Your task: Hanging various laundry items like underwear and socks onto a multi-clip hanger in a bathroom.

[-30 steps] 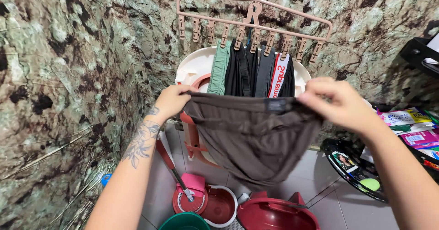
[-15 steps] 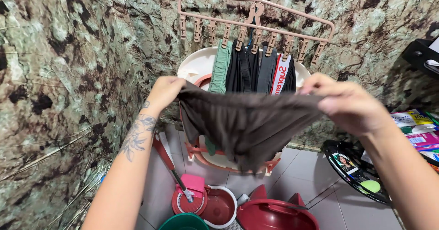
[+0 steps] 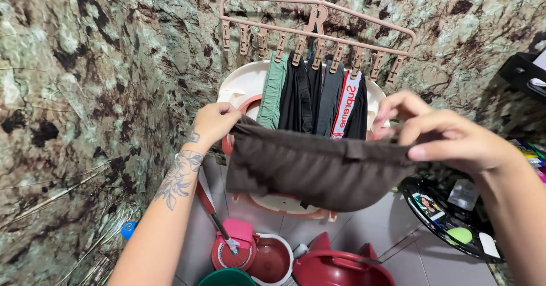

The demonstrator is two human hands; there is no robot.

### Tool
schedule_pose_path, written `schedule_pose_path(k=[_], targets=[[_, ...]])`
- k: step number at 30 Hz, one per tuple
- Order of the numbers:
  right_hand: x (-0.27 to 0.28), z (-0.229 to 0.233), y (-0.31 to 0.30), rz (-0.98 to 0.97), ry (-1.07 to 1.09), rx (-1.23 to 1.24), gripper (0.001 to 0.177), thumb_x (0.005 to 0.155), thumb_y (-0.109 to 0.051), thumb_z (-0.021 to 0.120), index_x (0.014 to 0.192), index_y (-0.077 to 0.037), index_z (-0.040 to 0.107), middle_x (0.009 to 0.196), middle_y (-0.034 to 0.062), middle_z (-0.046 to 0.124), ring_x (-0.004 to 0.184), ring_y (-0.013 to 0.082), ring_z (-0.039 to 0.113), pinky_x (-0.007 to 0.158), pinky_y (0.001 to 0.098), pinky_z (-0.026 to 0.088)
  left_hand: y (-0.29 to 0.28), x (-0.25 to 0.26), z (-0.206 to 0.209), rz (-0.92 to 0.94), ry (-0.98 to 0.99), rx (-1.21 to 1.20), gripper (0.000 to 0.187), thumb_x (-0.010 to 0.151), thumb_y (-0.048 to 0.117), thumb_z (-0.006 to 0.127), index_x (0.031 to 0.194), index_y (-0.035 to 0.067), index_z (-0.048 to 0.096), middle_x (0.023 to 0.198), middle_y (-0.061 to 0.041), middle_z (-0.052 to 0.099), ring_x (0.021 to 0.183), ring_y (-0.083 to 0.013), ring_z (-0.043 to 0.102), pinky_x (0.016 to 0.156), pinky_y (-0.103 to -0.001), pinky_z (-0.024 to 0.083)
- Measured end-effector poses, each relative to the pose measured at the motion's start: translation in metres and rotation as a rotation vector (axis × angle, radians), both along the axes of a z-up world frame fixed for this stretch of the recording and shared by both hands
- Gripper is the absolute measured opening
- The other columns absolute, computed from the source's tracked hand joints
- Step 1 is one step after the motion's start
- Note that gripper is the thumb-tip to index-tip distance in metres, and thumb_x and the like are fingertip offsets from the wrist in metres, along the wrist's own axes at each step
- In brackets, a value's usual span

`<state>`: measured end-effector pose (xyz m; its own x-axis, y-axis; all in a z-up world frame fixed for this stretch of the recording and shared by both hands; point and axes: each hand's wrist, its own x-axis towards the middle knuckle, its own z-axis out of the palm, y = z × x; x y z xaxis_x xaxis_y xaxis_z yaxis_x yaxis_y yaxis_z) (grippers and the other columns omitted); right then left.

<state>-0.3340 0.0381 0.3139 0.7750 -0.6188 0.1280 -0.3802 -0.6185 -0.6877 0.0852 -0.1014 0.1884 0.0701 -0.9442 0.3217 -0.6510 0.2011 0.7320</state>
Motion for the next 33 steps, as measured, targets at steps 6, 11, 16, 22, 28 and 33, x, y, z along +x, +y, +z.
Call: schedule_pose_path(k=[6,11,16,22,28,33], targets=[[-0.016,-0.014,-0.004,-0.194,-0.255,-0.037,0.018,0.083,-0.016,0.075,0.077,-0.003,0.065,0.116,0.0078,0.062,0.116,0.0210,0.057,0.097,0.0352,0.044,0.011,-0.014,0.008,0.173,0.033,-0.244,0.022,0.084,0.026,0.068,0.094,0.008,0.077,0.076,-0.013,0.070,0.073,-0.0264,0.069,0.073,-0.037,0.055],[0.042,-0.009,0.027,0.009,0.120,-0.012,0.020,0.091,-0.023,0.082,0.100,-0.007,0.074,0.111,0.0042,0.072,0.102,0.0173,0.066,0.088,0.0323,0.058,0.030,-0.047,0.024,-0.318,0.939,-0.033,0.016,0.096,0.015,0.061,0.111,0.019,0.063,0.093,0.003,0.072,0.078,-0.0032,0.066,0.060,-0.019,0.051],[0.108,-0.017,-0.012,-0.225,-0.045,-0.256,0.043,0.091,-0.024,0.071,0.131,-0.010,0.067,0.121,0.0051,0.075,0.102,0.0146,0.070,0.087,0.0314,0.057,0.056,-0.076,0.029,-0.619,1.036,0.088,0.023,0.097,0.012,0.062,0.119,0.011,0.069,0.102,0.001,0.073,0.082,-0.0043,0.066,0.061,-0.017,0.048],[0.161,-0.074,-0.096,-0.269,-0.337,-0.114,0.041,0.093,-0.016,0.073,0.130,0.000,0.064,0.115,0.0053,0.072,0.102,0.0090,0.065,0.088,0.0268,0.053,0.053,-0.061,0.004,-0.570,1.226,0.067,0.031,0.099,0.017,0.063,0.124,-0.001,0.065,0.109,-0.005,0.073,0.094,-0.0090,0.070,0.077,-0.023,0.053],[0.203,-0.085,-0.127,-0.274,-0.564,0.124,0.018,0.093,-0.011,0.074,0.102,0.001,0.066,0.091,-0.0025,0.070,0.084,0.0033,0.065,0.076,0.0229,0.053,0.026,-0.041,-0.038,-0.502,0.948,-0.115,0.040,0.101,0.024,0.061,0.133,0.000,0.061,0.123,-0.004,0.069,0.112,-0.0091,0.062,0.099,-0.026,0.047],[0.213,-0.027,-0.149,-0.370,-0.265,-0.306,0.024,0.089,-0.023,0.078,0.102,-0.004,0.072,0.086,0.0066,0.067,0.074,0.0135,0.064,0.068,0.0285,0.053,0.006,-0.026,-0.029,-0.377,0.879,-0.262,0.046,0.103,0.027,0.055,0.141,0.002,0.053,0.132,-0.004,0.066,0.122,-0.0128,0.059,0.106,-0.027,0.042]])
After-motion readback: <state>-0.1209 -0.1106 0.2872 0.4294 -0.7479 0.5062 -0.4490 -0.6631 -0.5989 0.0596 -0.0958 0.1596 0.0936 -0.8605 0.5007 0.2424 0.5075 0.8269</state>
